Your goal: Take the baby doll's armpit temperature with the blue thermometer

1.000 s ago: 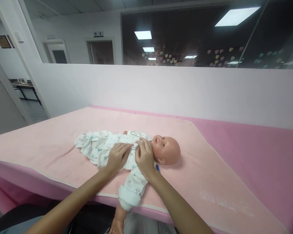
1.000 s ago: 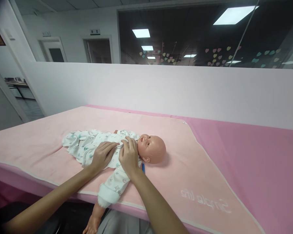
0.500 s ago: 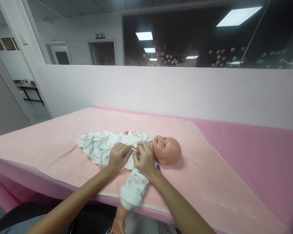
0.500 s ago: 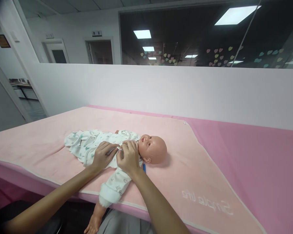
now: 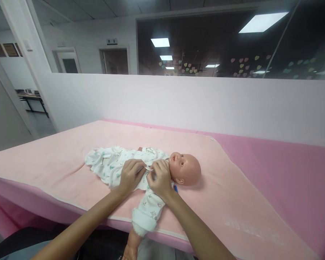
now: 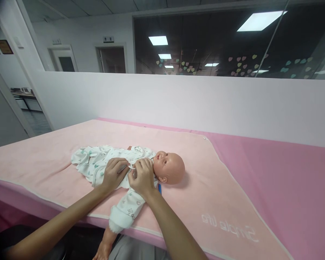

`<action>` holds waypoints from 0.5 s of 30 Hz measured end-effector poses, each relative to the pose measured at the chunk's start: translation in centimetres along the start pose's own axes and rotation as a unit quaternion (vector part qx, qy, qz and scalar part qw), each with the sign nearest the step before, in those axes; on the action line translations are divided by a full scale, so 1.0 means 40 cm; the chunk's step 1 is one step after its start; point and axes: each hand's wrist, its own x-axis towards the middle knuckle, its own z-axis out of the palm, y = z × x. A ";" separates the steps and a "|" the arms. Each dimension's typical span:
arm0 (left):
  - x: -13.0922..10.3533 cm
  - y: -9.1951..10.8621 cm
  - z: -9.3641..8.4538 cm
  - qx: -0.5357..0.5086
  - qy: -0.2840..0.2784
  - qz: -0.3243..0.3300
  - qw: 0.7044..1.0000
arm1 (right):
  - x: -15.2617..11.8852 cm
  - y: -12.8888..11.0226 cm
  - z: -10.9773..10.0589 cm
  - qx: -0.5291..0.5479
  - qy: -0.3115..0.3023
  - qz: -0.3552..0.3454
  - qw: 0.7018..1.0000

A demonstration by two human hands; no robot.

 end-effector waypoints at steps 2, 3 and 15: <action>-0.001 -0.002 -0.001 0.000 -0.008 0.001 1.000 | 0.000 0.000 0.000 -0.001 0.000 0.001 1.000; -0.002 -0.003 -0.001 0.004 -0.008 0.001 1.000 | 0.000 -0.001 0.000 -0.001 0.000 0.001 1.000; 0.009 0.003 -0.009 0.036 0.020 0.011 0.999 | -0.006 0.006 0.006 0.016 0.009 0.030 0.999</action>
